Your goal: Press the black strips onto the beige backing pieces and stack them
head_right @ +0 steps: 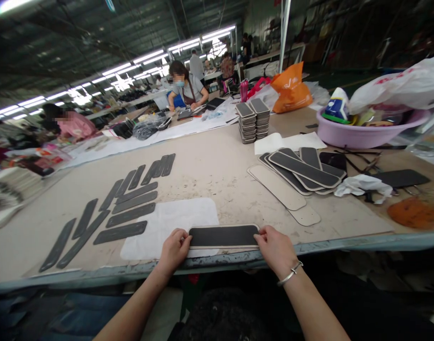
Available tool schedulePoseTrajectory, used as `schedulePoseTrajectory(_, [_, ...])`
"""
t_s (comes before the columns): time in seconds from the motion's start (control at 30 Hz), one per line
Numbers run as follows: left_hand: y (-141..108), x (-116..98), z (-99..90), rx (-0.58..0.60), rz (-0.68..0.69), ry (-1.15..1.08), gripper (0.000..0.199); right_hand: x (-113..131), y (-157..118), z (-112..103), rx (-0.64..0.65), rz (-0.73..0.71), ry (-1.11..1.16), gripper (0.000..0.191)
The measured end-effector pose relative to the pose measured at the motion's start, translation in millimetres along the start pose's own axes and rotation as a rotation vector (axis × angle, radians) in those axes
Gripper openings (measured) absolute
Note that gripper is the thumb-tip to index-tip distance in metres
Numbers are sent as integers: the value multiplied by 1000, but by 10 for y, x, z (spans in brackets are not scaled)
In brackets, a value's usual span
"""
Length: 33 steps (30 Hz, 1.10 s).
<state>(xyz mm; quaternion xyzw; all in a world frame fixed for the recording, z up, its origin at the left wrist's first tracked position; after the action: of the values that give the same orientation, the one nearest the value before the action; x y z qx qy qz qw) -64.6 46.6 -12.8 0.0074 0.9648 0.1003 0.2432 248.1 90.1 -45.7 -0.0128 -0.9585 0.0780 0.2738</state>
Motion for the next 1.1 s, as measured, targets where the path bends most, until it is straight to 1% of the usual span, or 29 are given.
schedulePoseTrajectory(0.23, [-31, 60, -9, -28, -47, -25, 14, -1, -1, 0, -15, -13, -9, 18])
schedulePoseTrajectory(0.43, [-32, 136, -32, -36, -149, -94, 13, -51, 8, 14, -9, 14, -19, 21])
schedulePoseTrajectory(0.57, [-9, 199, -51, -37, -213, -76, 12, -86, 17, 28, 1, 38, -14, 24])
schedulePoseTrajectory(0.67, [-25, 326, -90, -67, -313, -22, 22, -80, 15, 13, 7, 51, -10, 24])
schedulePoseTrajectory(0.7, [-37, 351, -94, -72, -322, -19, 26, -73, 16, 3, 4, 49, -10, 24])
schedulePoseTrajectory(0.73, [-47, 349, -90, -72, -299, -35, 26, -68, 16, -6, -1, 47, -12, 24])
schedulePoseTrajectory(0.77, [-57, 318, -82, -70, -246, -68, 24, -65, 18, -13, -5, 46, -13, 24])
schedulePoseTrajectory(0.83, [-94, 221, -71, -70, -110, -154, 20, -67, 24, -15, -4, 46, -16, 25])
schedulePoseTrajectory(0.9, [-144, 130, -70, -70, 4, -211, 22, -72, 28, -6, 9, 55, -12, 24])
schedulePoseTrajectory(1.0, [-188, 20, -49, -44, 130, -195, 22, -59, 20, -15, 22, 76, 9, 21])
schedulePoseTrajectory(1.1, [-185, -34, -29, -33, 223, -137, 20, -12, 4, -57, 13, 86, 36, 18])
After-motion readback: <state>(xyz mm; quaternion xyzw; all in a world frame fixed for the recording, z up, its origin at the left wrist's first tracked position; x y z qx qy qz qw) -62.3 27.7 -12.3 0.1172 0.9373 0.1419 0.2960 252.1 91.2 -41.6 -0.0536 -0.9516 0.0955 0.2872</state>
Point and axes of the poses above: each hand's wrist, its own y-axis towards the middle knuckle, its own z-axis out of the palm, x = y × z, the point moved 9 cm from there along y, towards the middle knuckle, and after that the axes turned 2 degrees about -y, right-handed, at the moved point
